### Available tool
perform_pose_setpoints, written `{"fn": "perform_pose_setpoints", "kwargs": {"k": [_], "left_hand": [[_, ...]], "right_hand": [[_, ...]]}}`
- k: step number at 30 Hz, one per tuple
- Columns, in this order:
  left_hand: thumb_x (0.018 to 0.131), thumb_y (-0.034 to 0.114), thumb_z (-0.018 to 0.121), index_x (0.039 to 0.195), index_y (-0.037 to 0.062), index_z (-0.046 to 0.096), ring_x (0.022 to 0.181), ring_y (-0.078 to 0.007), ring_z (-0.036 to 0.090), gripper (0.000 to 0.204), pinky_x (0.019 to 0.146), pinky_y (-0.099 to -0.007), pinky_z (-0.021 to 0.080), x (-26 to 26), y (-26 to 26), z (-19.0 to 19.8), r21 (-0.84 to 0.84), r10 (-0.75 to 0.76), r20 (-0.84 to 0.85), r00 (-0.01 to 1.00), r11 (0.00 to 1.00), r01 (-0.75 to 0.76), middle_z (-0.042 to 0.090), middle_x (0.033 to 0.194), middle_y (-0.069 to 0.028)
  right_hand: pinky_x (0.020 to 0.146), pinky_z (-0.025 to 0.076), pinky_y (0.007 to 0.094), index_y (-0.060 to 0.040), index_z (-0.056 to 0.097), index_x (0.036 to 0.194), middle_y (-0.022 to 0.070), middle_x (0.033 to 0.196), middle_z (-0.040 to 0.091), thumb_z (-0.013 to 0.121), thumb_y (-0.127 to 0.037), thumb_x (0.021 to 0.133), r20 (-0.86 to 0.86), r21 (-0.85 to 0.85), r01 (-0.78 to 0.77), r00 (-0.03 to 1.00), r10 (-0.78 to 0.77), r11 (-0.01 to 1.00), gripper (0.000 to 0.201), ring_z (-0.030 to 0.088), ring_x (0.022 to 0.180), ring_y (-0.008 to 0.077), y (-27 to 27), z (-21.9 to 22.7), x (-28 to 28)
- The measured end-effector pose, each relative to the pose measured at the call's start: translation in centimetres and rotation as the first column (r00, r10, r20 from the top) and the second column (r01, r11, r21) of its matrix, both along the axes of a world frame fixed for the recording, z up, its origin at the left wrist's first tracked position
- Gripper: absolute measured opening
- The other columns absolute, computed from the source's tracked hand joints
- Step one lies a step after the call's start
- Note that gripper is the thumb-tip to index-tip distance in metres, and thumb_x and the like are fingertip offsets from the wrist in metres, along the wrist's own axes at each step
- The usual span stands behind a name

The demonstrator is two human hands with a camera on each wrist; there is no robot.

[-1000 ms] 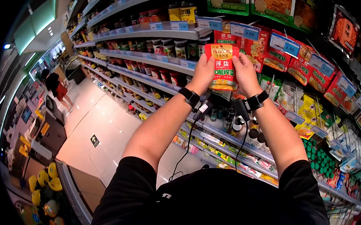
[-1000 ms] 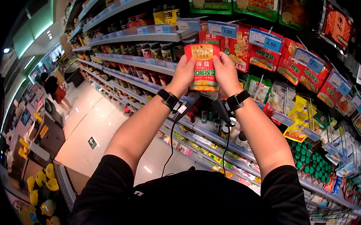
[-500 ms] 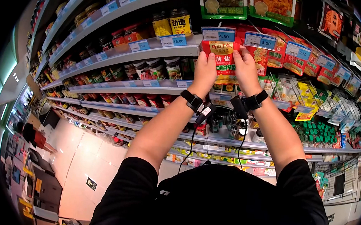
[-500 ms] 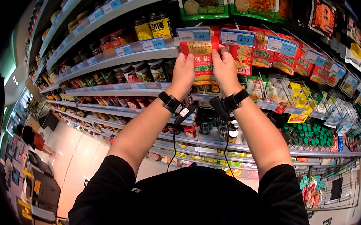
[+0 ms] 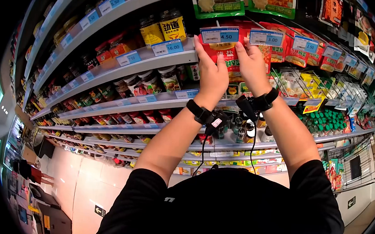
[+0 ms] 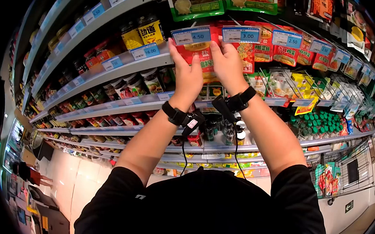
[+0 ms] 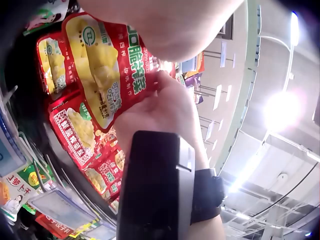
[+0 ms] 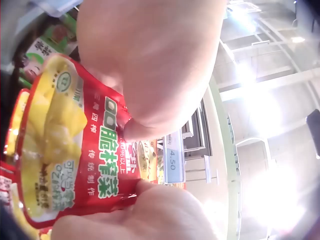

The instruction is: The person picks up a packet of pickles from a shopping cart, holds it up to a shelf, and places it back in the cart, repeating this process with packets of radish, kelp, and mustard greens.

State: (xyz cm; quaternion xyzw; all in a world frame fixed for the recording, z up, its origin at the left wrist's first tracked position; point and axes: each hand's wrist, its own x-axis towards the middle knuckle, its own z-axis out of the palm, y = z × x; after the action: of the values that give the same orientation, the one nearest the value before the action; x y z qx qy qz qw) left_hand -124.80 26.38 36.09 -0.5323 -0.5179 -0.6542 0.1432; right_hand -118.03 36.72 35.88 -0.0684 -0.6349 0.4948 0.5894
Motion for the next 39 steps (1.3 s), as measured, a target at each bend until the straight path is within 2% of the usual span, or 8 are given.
{"fn": "perform_pose_setpoints", "kwargs": {"k": [2, 13, 22, 24, 28, 30, 33, 39], "left_hand": [[0.088, 0.004, 0.049, 0.143, -0.0036, -0.003, 0.135, -0.0345, 0.024, 0.077, 0.110, -0.0372, 0.021, -0.2, 0.4, -0.3, 0.007, 0.020, -0.015, 1.000, 1.000, -0.020, 0.016, 0.147, -0.0270], [0.081, 0.007, 0.059, 0.142, -0.0055, -0.010, 0.135, -0.0403, 0.022, 0.092, 0.111, -0.0394, 0.018, -1.2, 1.7, -1.2, -0.010, 0.127, -0.125, 0.984, 0.992, -0.129, 0.016, 0.143, -0.0338], [0.076, 0.004, 0.059, 0.142, -0.0055, -0.006, 0.127, -0.0451, 0.032, 0.093, 0.107, -0.0448, 0.025, -0.3, 1.3, -0.8, 0.088, 0.209, -0.195, 0.958, 0.977, -0.195, 0.027, 0.137, -0.0352], [0.076, 0.002, 0.058, 0.143, -0.0038, -0.005, 0.127, -0.0433, 0.033, 0.092, 0.107, -0.0439, 0.025, -0.1, 1.0, -0.6, 0.093, 0.114, -0.136, 0.984, 0.990, -0.102, 0.029, 0.137, -0.0336], [0.079, 0.002, 0.058, 0.145, 0.0020, -0.004, 0.130, -0.0316, 0.032, 0.090, 0.107, -0.0384, 0.028, -0.8, 1.0, -0.5, 0.060, 0.017, -0.072, 0.997, 0.998, -0.013, 0.025, 0.142, -0.0254], [0.080, -0.002, 0.055, 0.146, 0.0072, -0.002, 0.127, -0.0291, 0.037, 0.087, 0.104, -0.0369, 0.032, -0.8, 0.7, -0.5, 0.046, -0.024, -0.078, 0.997, 0.999, 0.027, 0.027, 0.141, -0.0231], [0.080, -0.003, 0.054, 0.146, 0.0088, -0.001, 0.127, -0.0289, 0.037, 0.087, 0.105, -0.0368, 0.031, -0.5, -0.3, -0.2, -0.009, -0.155, 0.030, 0.987, 0.988, 0.156, 0.026, 0.141, -0.0226], [0.080, -0.006, 0.051, 0.146, 0.0092, 0.000, 0.128, -0.0294, 0.036, 0.086, 0.107, -0.0385, 0.026, 0.1, -2.2, -2.5, -0.032, -0.262, 0.019, 0.965, 0.964, 0.263, 0.024, 0.143, -0.0225]], "right_hand": [[0.081, 0.043, 0.0224, 0.0043, 0.050, 0.116, 0.0060, 0.103, 0.061, 0.052, -0.021, 0.096, 0.036, 0.039, -0.123, 0.992, 0.121, 0.992, 0.032, 0.054, 0.090, 0.0081, -1.5, 1.1, 0.7], [0.072, 0.048, 0.0251, 0.0092, 0.055, 0.110, 0.0109, 0.093, 0.065, 0.058, -0.021, 0.091, -0.050, 0.012, -0.100, 0.994, 0.101, 0.995, 0.036, 0.060, 0.082, 0.0107, 0.0, 0.8, -0.8], [0.068, 0.047, 0.0231, -0.0006, 0.060, 0.103, 0.0068, 0.082, 0.065, 0.066, -0.031, 0.084, 0.329, -0.039, 0.156, 0.935, -0.135, 0.987, 0.037, 0.061, 0.075, 0.0097, -1.2, 3.1, -0.4], [0.070, 0.048, 0.0237, -0.0014, 0.059, 0.101, 0.0080, 0.083, 0.065, 0.065, -0.035, 0.084, 0.120, 0.507, 0.338, 0.883, -0.454, 0.793, 0.038, 0.062, 0.078, 0.0089, 1.4, 1.4, -2.3], [0.070, 0.047, 0.0236, -0.0009, 0.059, 0.102, 0.0074, 0.085, 0.065, 0.066, -0.029, 0.085, 0.076, 0.601, 0.425, 0.813, -0.578, 0.677, 0.034, 0.060, 0.079, 0.0086, 1.9, 1.0, -2.9], [0.069, 0.046, 0.0232, -0.0001, 0.059, 0.104, 0.0057, 0.088, 0.064, 0.067, -0.021, 0.085, 0.178, 0.092, 0.226, 0.955, -0.239, 0.970, 0.029, 0.057, 0.079, 0.0080, 1.1, 1.6, -2.8], [0.067, 0.045, 0.0232, 0.0007, 0.058, 0.106, 0.0035, 0.088, 0.064, 0.067, -0.014, 0.084, 0.098, -0.138, 0.058, 0.994, -0.044, 0.989, 0.027, 0.055, 0.076, 0.0073, -0.4, 2.8, -1.9], [0.074, 0.046, 0.0228, 0.0000, 0.059, 0.107, 0.0042, 0.093, 0.065, 0.067, -0.015, 0.085, -0.008, -0.045, 0.036, 0.999, -0.037, 0.998, 0.028, 0.057, 0.082, 0.0075, 0.9, 2.2, -2.8]]}}
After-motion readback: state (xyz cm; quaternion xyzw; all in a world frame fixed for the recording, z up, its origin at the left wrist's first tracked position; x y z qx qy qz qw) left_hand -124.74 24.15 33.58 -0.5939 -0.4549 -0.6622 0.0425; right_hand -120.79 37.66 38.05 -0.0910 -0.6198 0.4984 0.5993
